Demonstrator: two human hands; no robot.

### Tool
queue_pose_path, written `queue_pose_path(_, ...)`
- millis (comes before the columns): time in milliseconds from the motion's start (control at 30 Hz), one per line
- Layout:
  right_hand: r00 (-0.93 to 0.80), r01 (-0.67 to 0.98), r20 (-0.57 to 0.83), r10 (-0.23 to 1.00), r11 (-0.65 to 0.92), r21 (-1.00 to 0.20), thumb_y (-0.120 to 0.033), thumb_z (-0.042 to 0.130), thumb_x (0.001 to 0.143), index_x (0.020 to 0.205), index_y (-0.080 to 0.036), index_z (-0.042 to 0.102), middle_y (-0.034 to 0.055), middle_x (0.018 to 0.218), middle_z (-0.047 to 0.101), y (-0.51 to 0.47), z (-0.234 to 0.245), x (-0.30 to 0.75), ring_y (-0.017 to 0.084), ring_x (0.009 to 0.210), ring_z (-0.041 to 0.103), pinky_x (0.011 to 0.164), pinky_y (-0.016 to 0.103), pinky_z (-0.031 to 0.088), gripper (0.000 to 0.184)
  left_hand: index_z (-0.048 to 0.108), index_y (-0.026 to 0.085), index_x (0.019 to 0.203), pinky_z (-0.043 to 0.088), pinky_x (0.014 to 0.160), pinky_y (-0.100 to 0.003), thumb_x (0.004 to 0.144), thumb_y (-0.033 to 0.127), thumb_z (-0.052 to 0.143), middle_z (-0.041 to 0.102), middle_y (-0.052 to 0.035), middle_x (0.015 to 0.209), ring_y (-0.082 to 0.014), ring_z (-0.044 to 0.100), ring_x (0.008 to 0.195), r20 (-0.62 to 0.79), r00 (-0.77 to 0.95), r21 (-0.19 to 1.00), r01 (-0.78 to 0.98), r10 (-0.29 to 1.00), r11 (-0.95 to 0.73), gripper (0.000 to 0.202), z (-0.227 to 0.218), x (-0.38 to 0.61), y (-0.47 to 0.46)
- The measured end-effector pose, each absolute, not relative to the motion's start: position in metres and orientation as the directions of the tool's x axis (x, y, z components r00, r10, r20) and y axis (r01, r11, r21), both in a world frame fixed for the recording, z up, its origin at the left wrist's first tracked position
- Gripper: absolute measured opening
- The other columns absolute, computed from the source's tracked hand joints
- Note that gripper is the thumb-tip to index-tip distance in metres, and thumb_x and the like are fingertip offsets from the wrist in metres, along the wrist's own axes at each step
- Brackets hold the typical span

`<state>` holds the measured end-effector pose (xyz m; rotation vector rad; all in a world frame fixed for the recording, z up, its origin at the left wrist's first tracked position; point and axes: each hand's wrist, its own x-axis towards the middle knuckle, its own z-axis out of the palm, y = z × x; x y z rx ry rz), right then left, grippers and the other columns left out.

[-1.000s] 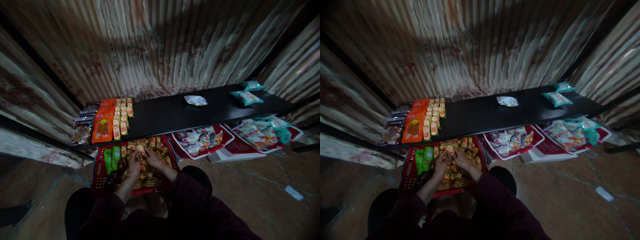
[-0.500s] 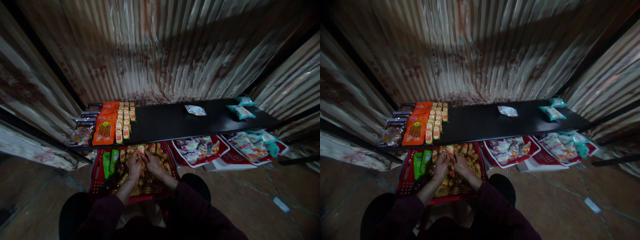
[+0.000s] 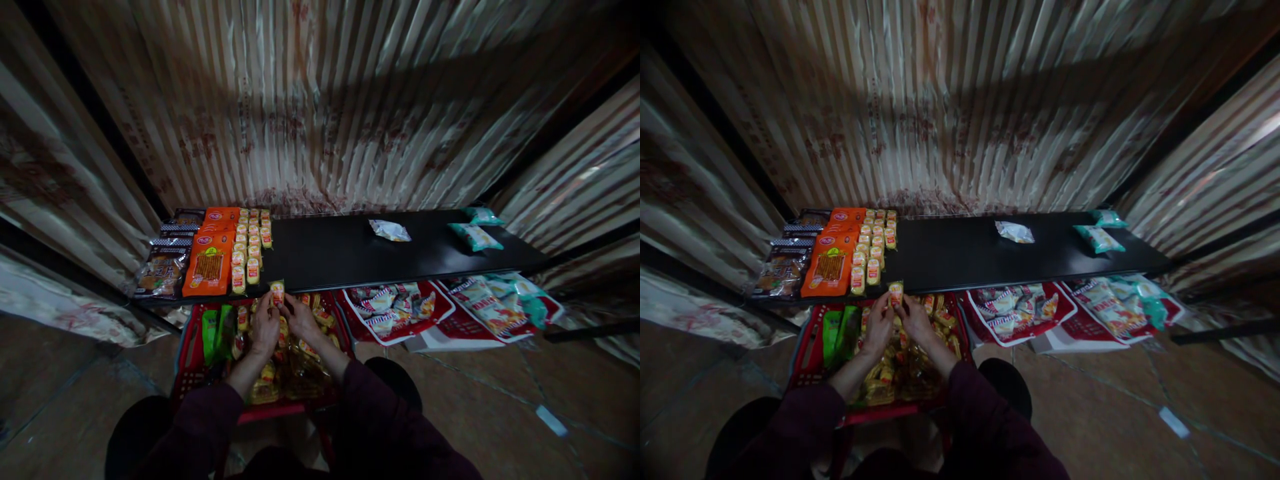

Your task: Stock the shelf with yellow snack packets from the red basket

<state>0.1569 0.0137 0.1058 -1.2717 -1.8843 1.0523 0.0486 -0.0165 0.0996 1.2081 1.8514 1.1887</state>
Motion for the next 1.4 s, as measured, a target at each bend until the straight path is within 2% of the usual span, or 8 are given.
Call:
queue_pose_path(200, -0.303, 0.438, 0.102, 0.948, 0.233, -0.868, -0.031, 0.05, 0.087, 0.11, -0.021, 0.064, 0.0073, 0.103, 0.069, 0.04, 0.107, 0.153, 0.021, 0.093, 0.064, 0.086, 0.034, 0.047, 0.029, 0.054, 0.011, 0.123, 0.036, 0.106, -0.035, 0.085, 0.023, 0.04, 0.057, -0.0132, 0.128, -0.0197, 0.052, 0.119, -0.02, -0.371, 0.927, 0.34, 0.929, 0.155, 0.042, 0.116, 0.045, 0.002)
queue_pose_path(333, -0.237, 0.472, 0.165, 0.957, 0.262, -0.842, -0.026, 0.052, 0.085, 0.107, -0.021, 0.065, 0.0083, 0.101, 0.069, 0.063, 0.101, 0.149, 0.021, 0.092, 0.063, 0.087, 0.036, 0.047, 0.027, 0.053, 0.013, 0.124, 0.035, 0.106, -0.035, 0.087, 0.031, 0.038, 0.056, -0.0117, 0.131, -0.0204, 0.05, 0.123, -0.026, -0.361, 0.936, 0.319, 0.932, 0.15, 0.043, 0.123, 0.045, 0.018)
queue_pose_path(633, -0.099, 0.448, 0.241, 0.965, 0.26, -0.856, -0.013, 0.053, 0.074, 0.117, -0.018, 0.058, 0.0074, 0.097, 0.065, 0.094, 0.081, 0.135, 0.018, 0.083, 0.06, 0.082, 0.035, 0.049, 0.043, 0.049, 0.011, 0.128, 0.025, 0.112, -0.033, 0.086, 0.024, 0.038, 0.045, -0.0132, 0.141, -0.0196, 0.038, 0.133, -0.062, -0.356, 0.905, 0.373, 0.933, 0.202, 0.046, 0.125, 0.046, 0.057)
queue_pose_path(767, -0.042, 0.407, 0.213, 0.976, 0.212, -0.889, -0.012, 0.05, 0.073, 0.123, -0.019, 0.054, 0.0063, 0.095, 0.064, 0.104, 0.078, 0.132, 0.018, 0.085, 0.059, 0.083, 0.035, 0.049, 0.05, 0.051, 0.013, 0.127, 0.021, 0.114, -0.032, 0.085, 0.021, 0.037, 0.043, -0.0118, 0.143, -0.0182, 0.035, 0.135, -0.048, -0.37, 0.889, 0.408, 0.928, 0.209, 0.045, 0.123, 0.049, 0.072)
queue_pose_path(933, -0.01, 0.367, 0.113, 0.994, 0.109, -0.924, -0.013, 0.04, 0.079, 0.13, -0.021, 0.048, 0.0063, 0.101, 0.064, 0.117, 0.078, 0.125, 0.018, 0.091, 0.059, 0.088, 0.033, 0.047, 0.052, 0.053, 0.013, 0.125, 0.022, 0.114, -0.035, 0.085, 0.02, 0.037, 0.046, -0.0123, 0.14, -0.0202, 0.036, 0.135, 0.005, -0.391, 0.883, 0.434, 0.92, 0.179, 0.044, 0.12, 0.049, 0.088)
queue_pose_path(1067, 0.0, 0.377, 0.149, 0.989, 0.138, -0.916, -0.015, 0.044, 0.077, 0.128, -0.016, 0.049, 0.0092, 0.104, 0.062, 0.126, 0.078, 0.121, 0.019, 0.095, 0.058, 0.092, 0.036, 0.045, 0.051, 0.05, 0.012, 0.127, 0.021, 0.115, -0.037, 0.085, 0.022, 0.038, 0.045, -0.0128, 0.141, -0.0217, 0.034, 0.136, 0.036, -0.396, 0.875, 0.457, 0.917, 0.163, 0.045, 0.116, 0.047, 0.098)
queue_pose_path(1200, -0.008, 0.362, 0.2, 0.98, 0.19, -0.913, -0.016, 0.044, 0.078, 0.126, -0.019, 0.051, 0.0083, 0.103, 0.062, 0.135, 0.078, 0.117, 0.019, 0.097, 0.056, 0.094, 0.037, 0.044, 0.049, 0.048, 0.009, 0.128, 0.021, 0.115, -0.038, 0.086, 0.022, 0.036, 0.041, -0.016, 0.143, -0.0231, 0.032, 0.137, 0.053, -0.382, 0.864, 0.481, 0.922, 0.149, 0.046, 0.116, 0.047, 0.105)
queue_pose_path(1400, -0.028, 0.387, 0.136, 0.99, 0.137, -0.912, -0.016, 0.042, 0.078, 0.126, -0.015, 0.051, 0.0101, 0.106, 0.059, 0.142, 0.081, 0.109, 0.019, 0.098, 0.056, 0.095, 0.035, 0.044, 0.049, 0.046, 0.009, 0.128, 0.021, 0.114, -0.037, 0.087, 0.022, 0.035, 0.039, -0.0171, 0.144, -0.0239, 0.029, 0.138, 0.062, -0.392, 0.868, 0.475, 0.918, 0.144, 0.045, 0.115, 0.045, 0.112)
